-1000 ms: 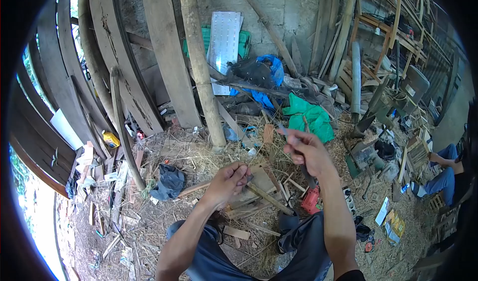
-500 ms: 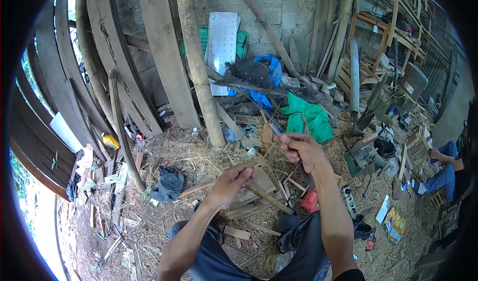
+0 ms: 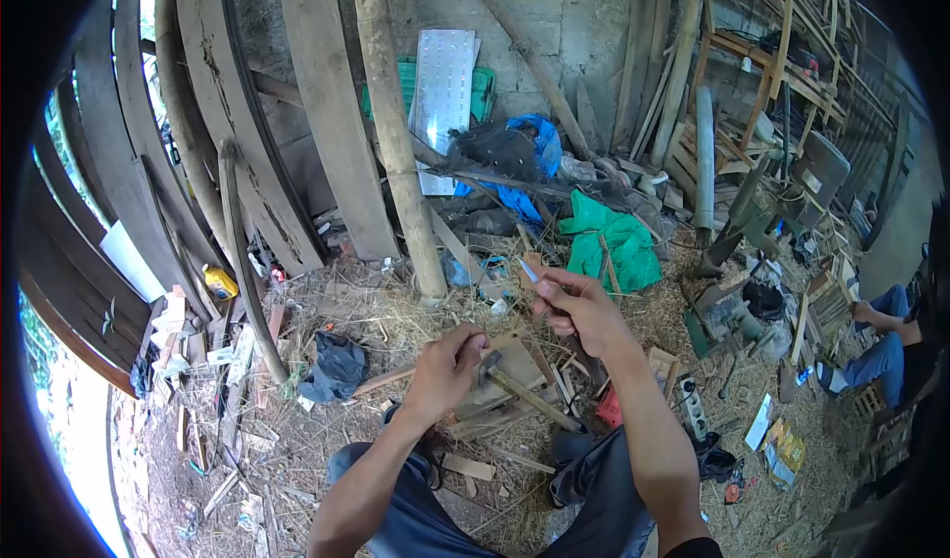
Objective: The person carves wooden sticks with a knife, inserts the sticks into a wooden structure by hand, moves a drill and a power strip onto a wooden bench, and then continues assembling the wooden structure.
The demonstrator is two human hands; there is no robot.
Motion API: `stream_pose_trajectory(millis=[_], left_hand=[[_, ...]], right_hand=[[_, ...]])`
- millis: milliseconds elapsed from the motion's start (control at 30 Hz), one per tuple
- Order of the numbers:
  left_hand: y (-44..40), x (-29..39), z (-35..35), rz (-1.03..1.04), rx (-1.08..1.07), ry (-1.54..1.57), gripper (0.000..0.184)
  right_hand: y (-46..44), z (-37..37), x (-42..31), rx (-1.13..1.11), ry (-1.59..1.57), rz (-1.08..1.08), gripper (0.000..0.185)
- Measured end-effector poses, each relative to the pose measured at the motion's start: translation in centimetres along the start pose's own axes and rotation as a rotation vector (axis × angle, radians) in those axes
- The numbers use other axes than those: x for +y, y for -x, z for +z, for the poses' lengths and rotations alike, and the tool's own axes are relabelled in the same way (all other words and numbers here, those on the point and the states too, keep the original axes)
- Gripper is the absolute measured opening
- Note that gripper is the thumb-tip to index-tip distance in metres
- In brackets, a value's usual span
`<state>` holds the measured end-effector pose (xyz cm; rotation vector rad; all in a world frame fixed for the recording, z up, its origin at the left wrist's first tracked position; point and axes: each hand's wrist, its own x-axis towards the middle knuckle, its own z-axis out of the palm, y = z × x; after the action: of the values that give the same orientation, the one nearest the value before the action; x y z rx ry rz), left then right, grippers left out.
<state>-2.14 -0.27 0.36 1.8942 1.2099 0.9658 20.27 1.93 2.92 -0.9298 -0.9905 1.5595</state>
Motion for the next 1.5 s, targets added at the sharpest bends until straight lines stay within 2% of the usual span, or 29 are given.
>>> stream_pose_trajectory(millis=[67, 167, 233, 333, 533, 600, 667, 733, 800, 867, 900, 1000, 1067, 1133, 1200, 1267, 1333, 1367, 1400, 1433, 1467, 1500], left_hand=[[0.0, -0.1, 0.0, -0.03, -0.02, -0.01, 0.013], [-0.1, -0.4, 0.0, 0.031, -0.087, 0.069, 0.016], [-0.2, -0.8, 0.3, -0.023, -0.181, 0.165, 0.019], [-0.6, -0.7, 1.0, -0.043, -0.158, 0.293, 0.021], [-1.0, -1.3, 1.5, -0.021, -0.179, 0.287, 0.021], [-0.3, -1.1, 0.4, -0.027, -0.17, 0.235, 0.02], [-0.5, -0.8, -0.3, -0.03, -0.158, 0.181, 0.02], [-0.8, -0.4, 0.5, 0.074, 0.01, -0.022, 0.016], [-0.9, -0.2, 1.1, 0.088, 0.047, -0.016, 0.014], [-1.0, 0.1, 1.1, 0.108, 0.068, -0.019, 0.011], [-0.9, 0.6, 1.0, 0.104, 0.08, -0.014, 0.01], [-0.9, 0.3, 1.1, 0.13, 0.103, -0.045, 0.009], [-0.9, 0.0, 1.2, 0.159, 0.119, -0.081, 0.009], [-0.8, -0.2, 1.3, 0.293, 0.156, -0.133, 0.009], [-0.5, -0.6, 0.5, 0.222, 0.161, -0.152, 0.009], [-0.4, -1.1, -0.2, 0.152, 0.178, -0.177, 0.01], [-1.1, -2.0, -0.2, -0.117, 0.029, 0.298, 0.014], [-1.4, -2.3, 0.1, -0.12, 0.039, 0.296, 0.014], [-1.8, -1.9, 0.6, -0.142, 0.048, 0.503, 0.015], [-2.3, -1.6, 1.1, -0.157, 0.056, 0.707, 0.016], [-2.6, -1.6, 1.4, -0.152, 0.064, 0.699, 0.016], [-2.9, -1.7, 1.6, -0.119, 0.112, 0.668, 0.016]], right_hand=[[-0.2, -0.8, -0.1, 0.015, 0.012, 0.032, 0.032], [-0.2, -1.0, -0.4, 0.048, 0.026, 0.059, 0.029], [-0.1, -1.1, -0.2, 0.065, 0.026, 0.058, 0.026], [-0.6, -1.3, -0.2, 0.095, 0.015, 0.014, 0.024], [-2.0, -3.4, 0.2, 0.205, 0.037, -0.008, 0.023], [-2.2, -6.6, -1.1, 0.462, -0.008, -0.271, 0.02], [-0.9, -6.4, -1.2, 0.406, 0.022, -0.237, 0.019], [0.5, -4.3, -1.9, 0.283, 0.087, -0.138, 0.02], [0.3, -1.4, -0.8, 0.22, 0.096, -0.078, 0.022], [0.2, 0.2, 0.2, -0.02, 0.136, 0.001, 0.024], [0.0, 0.2, 0.6, -0.013, 0.128, 0.001, 0.024], [-0.5, -0.4, 0.7, 0.083, 0.139, -0.013, 0.024], [-0.3, -1.0, 0.0, 0.123, 0.041, 0.007, 0.024], [-0.5, -2.0, -0.3, 0.126, 0.014, 0.044, 0.023], [-1.1, -4.7, -0.3, 0.365, -0.019, -0.087, 0.023], [-0.6, -7.7, -0.4, 0.425, 0.025, -0.137, 0.024], [-0.8, -7.3, -0.8, 0.468, 0.08, -0.194, 0.025], [-1.0, -6.6, 0.1, 0.454, 0.296, -0.113, 0.027], [-1.0, -5.3, 0.9, 0.439, 0.506, -0.032, 0.029], [-1.1, -3.9, 1.4, 0.424, 0.684, -0.089, 0.034], [-1.4, -3.0, 2.2, 0.416, 0.679, -0.096, 0.034], [-1.5, -2.0, 3.1, 0.368, 0.789, -0.254, 0.033]])
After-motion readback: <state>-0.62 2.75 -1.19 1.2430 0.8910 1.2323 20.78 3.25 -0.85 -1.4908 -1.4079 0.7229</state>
